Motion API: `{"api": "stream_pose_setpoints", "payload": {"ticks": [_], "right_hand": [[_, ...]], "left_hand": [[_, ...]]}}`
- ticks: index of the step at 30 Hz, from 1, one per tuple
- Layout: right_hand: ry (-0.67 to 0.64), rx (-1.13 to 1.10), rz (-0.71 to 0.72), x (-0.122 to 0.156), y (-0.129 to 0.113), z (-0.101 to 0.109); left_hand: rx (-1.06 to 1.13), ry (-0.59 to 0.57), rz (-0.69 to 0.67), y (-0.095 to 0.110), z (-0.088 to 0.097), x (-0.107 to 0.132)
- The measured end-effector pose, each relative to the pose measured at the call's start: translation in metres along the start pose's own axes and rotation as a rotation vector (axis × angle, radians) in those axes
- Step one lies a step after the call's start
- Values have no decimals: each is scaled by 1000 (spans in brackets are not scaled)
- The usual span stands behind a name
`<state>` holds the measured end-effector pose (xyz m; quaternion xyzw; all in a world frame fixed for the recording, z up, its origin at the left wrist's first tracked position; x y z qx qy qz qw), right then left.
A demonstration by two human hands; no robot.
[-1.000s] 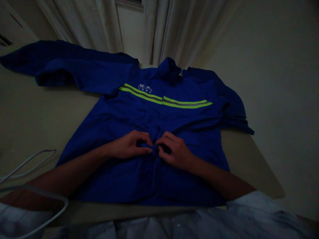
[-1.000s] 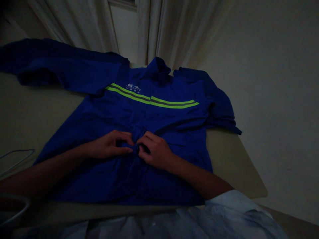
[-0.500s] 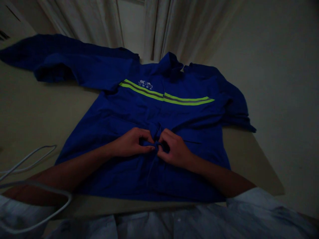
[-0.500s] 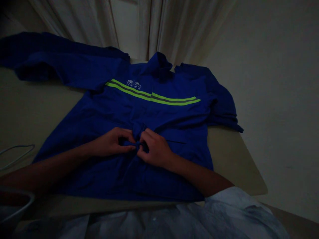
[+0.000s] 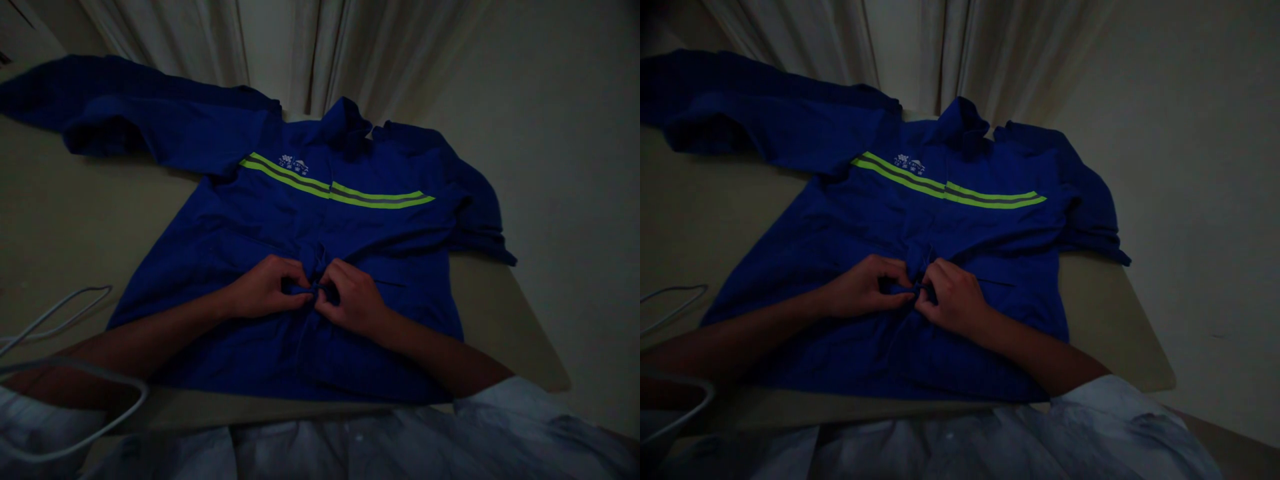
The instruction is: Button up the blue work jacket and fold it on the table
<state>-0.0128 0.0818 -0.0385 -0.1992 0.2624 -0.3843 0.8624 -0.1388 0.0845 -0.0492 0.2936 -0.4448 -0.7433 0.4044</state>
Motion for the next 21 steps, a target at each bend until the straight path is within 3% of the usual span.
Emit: {"api": "stream_pose_setpoints", "payload": {"ticks": [7,14,21], "right_hand": [[-34,39,33,0,-4,-1],[-90,-27,76,-1,-10,1],[-137,57,108,1,-16,-1]], "left_hand": [[17,-56,-41,2,-4,2],[46,-120,-161,8,-4,3],[41,-159,-258,16,-6,4]]}}
Point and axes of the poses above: each hand's wrist, its own x-axis away from the middle knuckle, its own z-axis out of the back of the hand, y = z × x, the point moved 9 cm from there along -x, towards the middle knuckle, and after that the axes turned 6 degrees about y, right-handed, at the moved point
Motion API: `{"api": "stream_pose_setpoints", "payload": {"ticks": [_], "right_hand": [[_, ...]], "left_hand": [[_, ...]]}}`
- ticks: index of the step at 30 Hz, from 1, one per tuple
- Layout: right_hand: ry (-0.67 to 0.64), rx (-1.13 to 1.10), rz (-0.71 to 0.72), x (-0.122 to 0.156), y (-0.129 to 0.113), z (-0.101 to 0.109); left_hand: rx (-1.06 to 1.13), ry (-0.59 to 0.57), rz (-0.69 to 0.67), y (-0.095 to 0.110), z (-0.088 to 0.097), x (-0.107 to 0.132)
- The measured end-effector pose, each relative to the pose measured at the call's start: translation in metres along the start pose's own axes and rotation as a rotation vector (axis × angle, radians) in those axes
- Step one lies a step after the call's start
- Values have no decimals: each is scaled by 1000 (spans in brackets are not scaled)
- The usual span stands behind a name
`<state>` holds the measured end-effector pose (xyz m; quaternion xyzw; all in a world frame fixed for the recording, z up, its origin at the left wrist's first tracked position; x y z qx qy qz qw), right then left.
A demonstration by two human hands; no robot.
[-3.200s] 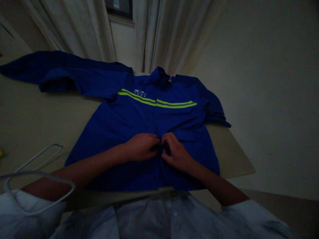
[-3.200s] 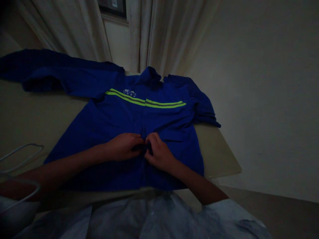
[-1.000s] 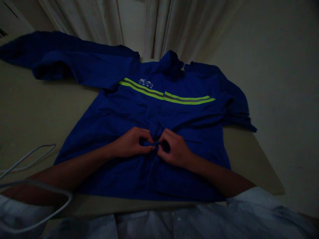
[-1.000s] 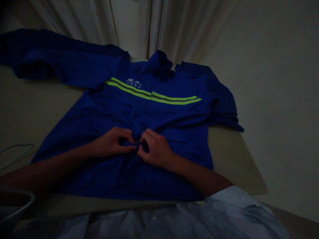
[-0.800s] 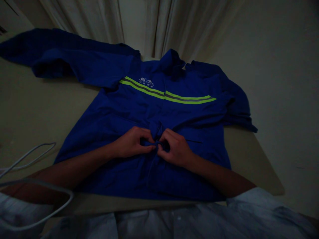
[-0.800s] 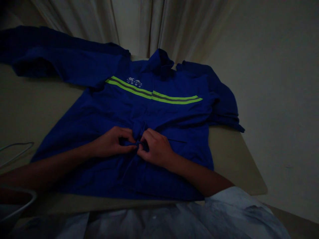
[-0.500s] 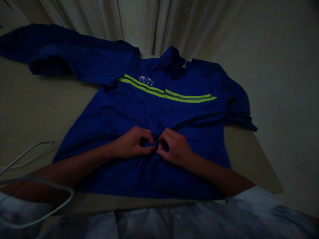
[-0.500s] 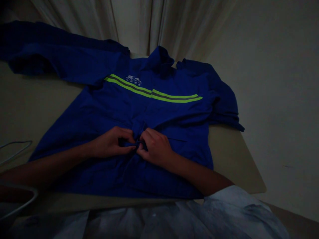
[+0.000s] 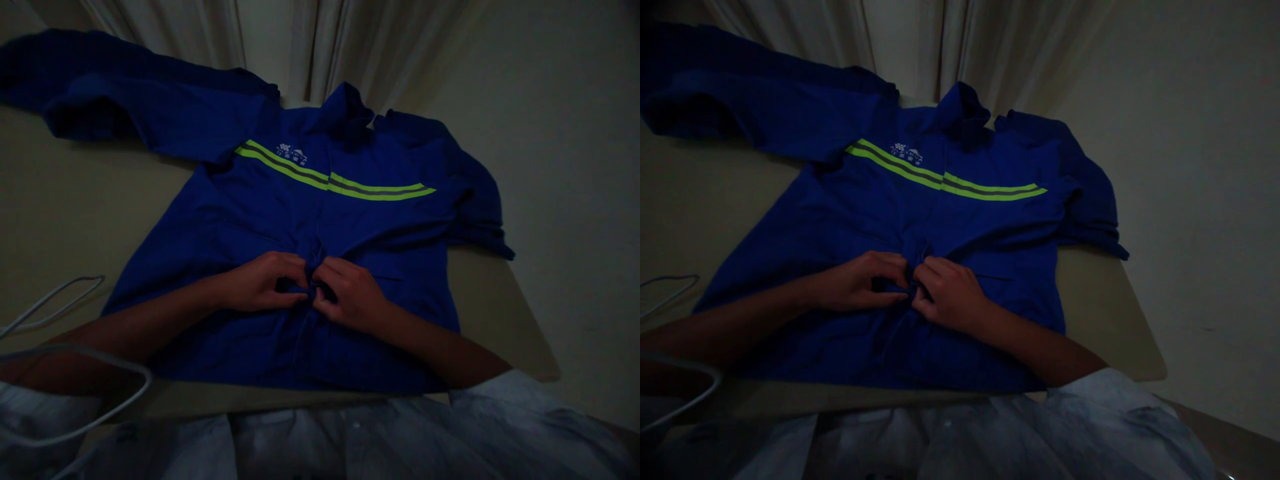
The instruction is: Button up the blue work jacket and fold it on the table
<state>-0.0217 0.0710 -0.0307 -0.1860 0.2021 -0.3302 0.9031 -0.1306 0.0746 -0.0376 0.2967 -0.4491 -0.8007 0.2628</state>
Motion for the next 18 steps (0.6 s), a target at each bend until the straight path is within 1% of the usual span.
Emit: {"api": "stream_pose_setpoints", "payload": {"ticks": [3,6,12,15,18], "right_hand": [[-2,29,44,0,-4,0],[-27,-10,60,-1,-4,-3],[-80,-130,-13,-1,2,-7],[-97,-190,-41,0,2,-7],[-104,-251,-63,0,0,-5]], "left_hand": [[-16,5,-17,3,0,0],[-94,-9,-47,5,-2,0],[-431,-20,-183,10,-6,3],[-603,-41,-212,10,-9,3],[-711,-91,-221,8,-16,4]]}}
Point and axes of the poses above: each hand's wrist, its own x-axis away from the middle knuckle, its own z-axis out of the back of the hand, y = z × x, the point moved 9 cm from there along -x, towards the middle knuckle, and after that the axes turned 6 degrees about y, right-handed, at the moved point
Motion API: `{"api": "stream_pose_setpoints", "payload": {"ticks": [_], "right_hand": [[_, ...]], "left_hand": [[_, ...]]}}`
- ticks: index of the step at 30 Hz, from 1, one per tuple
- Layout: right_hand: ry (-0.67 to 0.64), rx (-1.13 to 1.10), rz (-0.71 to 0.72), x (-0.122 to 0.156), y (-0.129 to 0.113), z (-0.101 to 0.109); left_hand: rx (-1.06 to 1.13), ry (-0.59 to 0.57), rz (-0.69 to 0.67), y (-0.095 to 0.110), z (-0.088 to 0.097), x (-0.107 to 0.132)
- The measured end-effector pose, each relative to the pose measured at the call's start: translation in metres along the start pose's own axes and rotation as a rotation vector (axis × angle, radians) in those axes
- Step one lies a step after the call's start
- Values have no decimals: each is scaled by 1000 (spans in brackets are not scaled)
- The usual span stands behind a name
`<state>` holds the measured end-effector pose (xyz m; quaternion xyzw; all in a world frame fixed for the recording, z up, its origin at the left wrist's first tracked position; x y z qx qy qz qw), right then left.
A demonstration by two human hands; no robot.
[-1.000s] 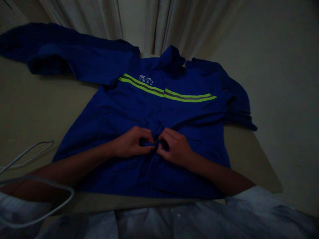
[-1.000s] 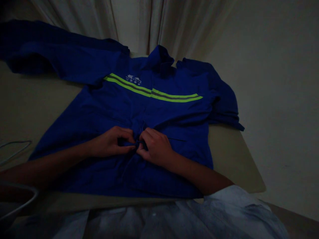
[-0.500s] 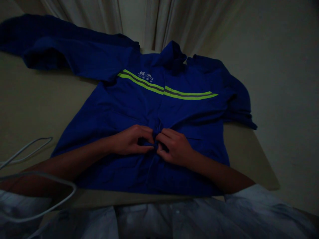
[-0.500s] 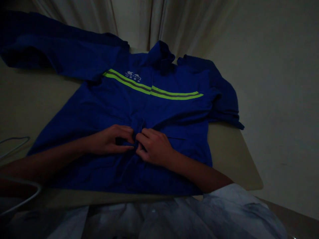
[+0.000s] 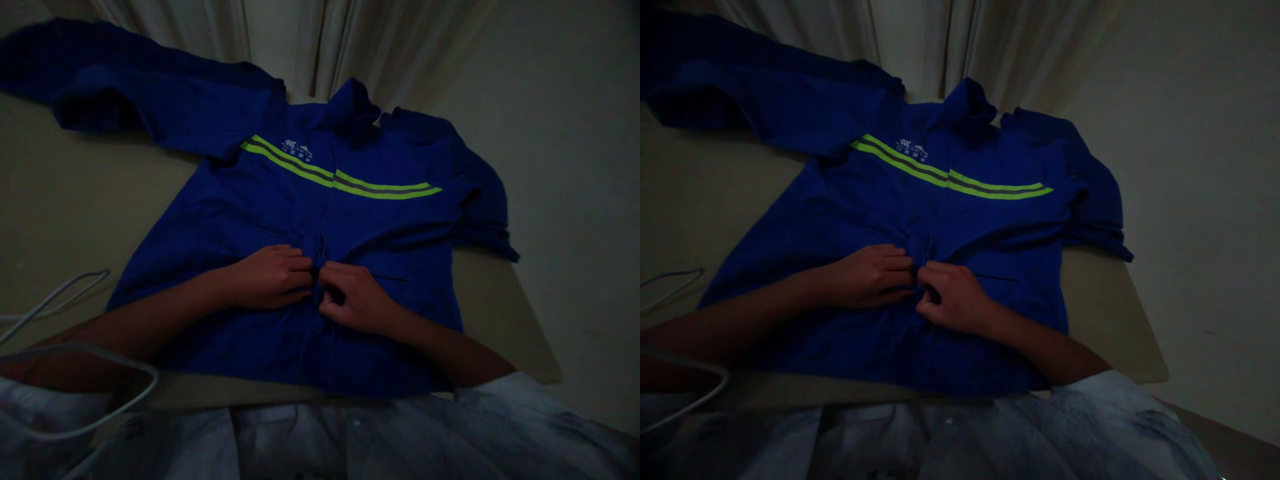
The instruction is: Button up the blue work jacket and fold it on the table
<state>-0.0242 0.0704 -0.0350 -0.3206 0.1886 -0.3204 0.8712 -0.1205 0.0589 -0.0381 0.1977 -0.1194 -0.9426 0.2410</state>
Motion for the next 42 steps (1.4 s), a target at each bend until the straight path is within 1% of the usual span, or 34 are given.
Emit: {"api": "stream_pose_setpoints", "payload": {"ticks": [2,4,7,11,13,17,19,21,26,31,34,38,42], "right_hand": [[1,-41,-7,0,0,1],[-8,-84,-3,-1,1,1],[-59,-160,16,-3,5,0],[-137,-238,78,-5,8,0],[-155,-230,102,-6,8,2],[-122,-163,89,-6,9,9],[-117,-145,111,-5,7,10],[-138,-151,158,-4,3,9],[-166,-219,231,-2,0,8],[-163,-192,211,-1,2,4],[-134,-156,206,-1,2,4],[-133,-164,177,-1,4,5],[-130,-154,144,-2,6,7]], "left_hand": [[-15,-20,-5,1,-4,0],[9,-17,0,2,-5,1],[67,-1,6,2,-4,1],[173,26,-2,4,1,0],[242,44,1,4,3,0],[324,41,34,1,2,1],[318,14,38,0,-1,3],[306,-8,25,1,-3,3],[286,32,40,-3,0,2],[197,48,48,-5,-2,2],[184,56,40,-2,-3,3],[164,73,44,-2,-2,3],[168,52,42,-1,-3,3]]}}
Point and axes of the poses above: each hand's wrist, its own x-axis away from the middle knuckle, its own z-axis out of the back of the hand, y = z × x, the point moved 9 cm from there along -x, towards the middle knuckle, and after that the axes turned 6 degrees about y, right-handed, at the moved point
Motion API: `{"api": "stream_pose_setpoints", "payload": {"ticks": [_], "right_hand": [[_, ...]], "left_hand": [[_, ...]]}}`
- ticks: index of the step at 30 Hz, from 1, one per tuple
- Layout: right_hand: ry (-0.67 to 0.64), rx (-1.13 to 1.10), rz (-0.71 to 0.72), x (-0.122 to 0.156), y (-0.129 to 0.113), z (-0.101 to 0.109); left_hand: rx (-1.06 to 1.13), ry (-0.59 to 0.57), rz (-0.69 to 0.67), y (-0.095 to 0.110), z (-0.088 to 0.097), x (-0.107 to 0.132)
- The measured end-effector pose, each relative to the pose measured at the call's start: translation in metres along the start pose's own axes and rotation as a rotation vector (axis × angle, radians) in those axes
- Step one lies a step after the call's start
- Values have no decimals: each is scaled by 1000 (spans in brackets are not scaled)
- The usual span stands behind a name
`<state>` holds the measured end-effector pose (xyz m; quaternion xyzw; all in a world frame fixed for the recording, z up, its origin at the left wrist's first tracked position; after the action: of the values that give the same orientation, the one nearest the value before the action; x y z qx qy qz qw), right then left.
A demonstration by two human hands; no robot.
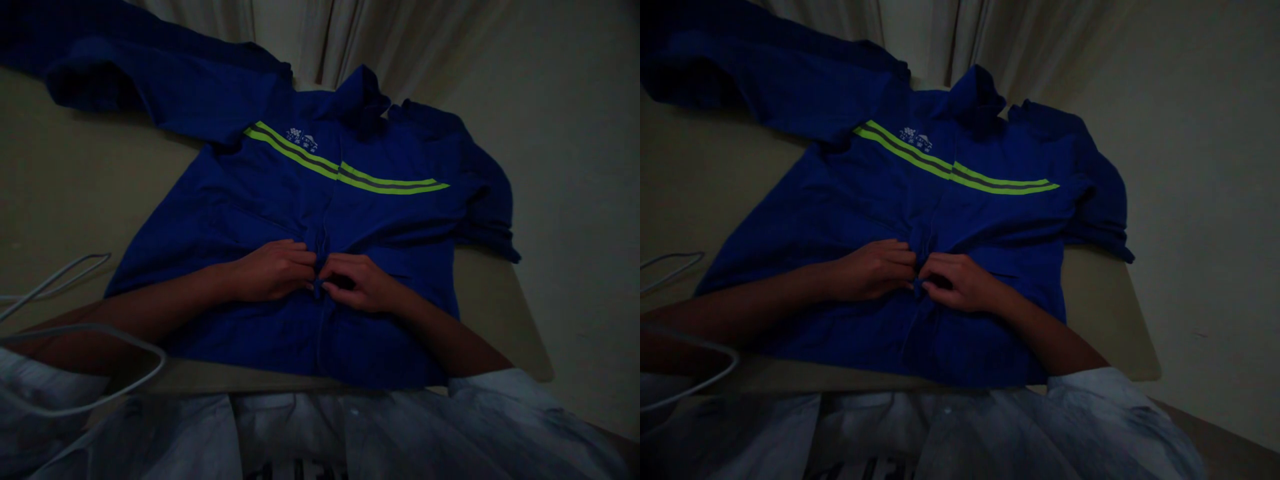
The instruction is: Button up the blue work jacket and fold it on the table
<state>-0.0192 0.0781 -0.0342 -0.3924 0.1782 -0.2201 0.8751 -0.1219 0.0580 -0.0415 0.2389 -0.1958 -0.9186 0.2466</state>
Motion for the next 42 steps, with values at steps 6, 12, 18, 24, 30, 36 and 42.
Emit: {"api": "stream_pose_setpoints", "payload": {"ticks": [6,12,18,24,30,36,42], "right_hand": [[-6,55,5,0,-2,-3],[22,202,-76,-1,1,6],[-292,57,-6,7,-29,12],[-56,214,70,-8,-26,30],[15,449,-191,-10,19,30],[-120,769,-381,-28,30,30],[-102,828,-537,-36,41,34]], "left_hand": [[0,-8,11,2,-1,-1],[204,40,-7,11,9,-5],[342,-180,92,15,7,-9],[107,-118,317,-27,25,-5],[-295,-225,444,-48,-3,20],[-296,-411,512,-58,-9,-5],[-254,-149,497,-79,6,-37]]}}
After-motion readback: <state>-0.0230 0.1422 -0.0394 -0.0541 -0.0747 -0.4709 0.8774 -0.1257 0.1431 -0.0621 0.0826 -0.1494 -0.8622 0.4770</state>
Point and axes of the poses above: each hand's wrist, its own x-axis away from the middle knuckle, its own z-axis out of the back of the hand, y = z × x, the point moved 9 cm from there along -x, towards the middle knuckle, and after that the axes turned 6 degrees about y, right-handed, at the moved point
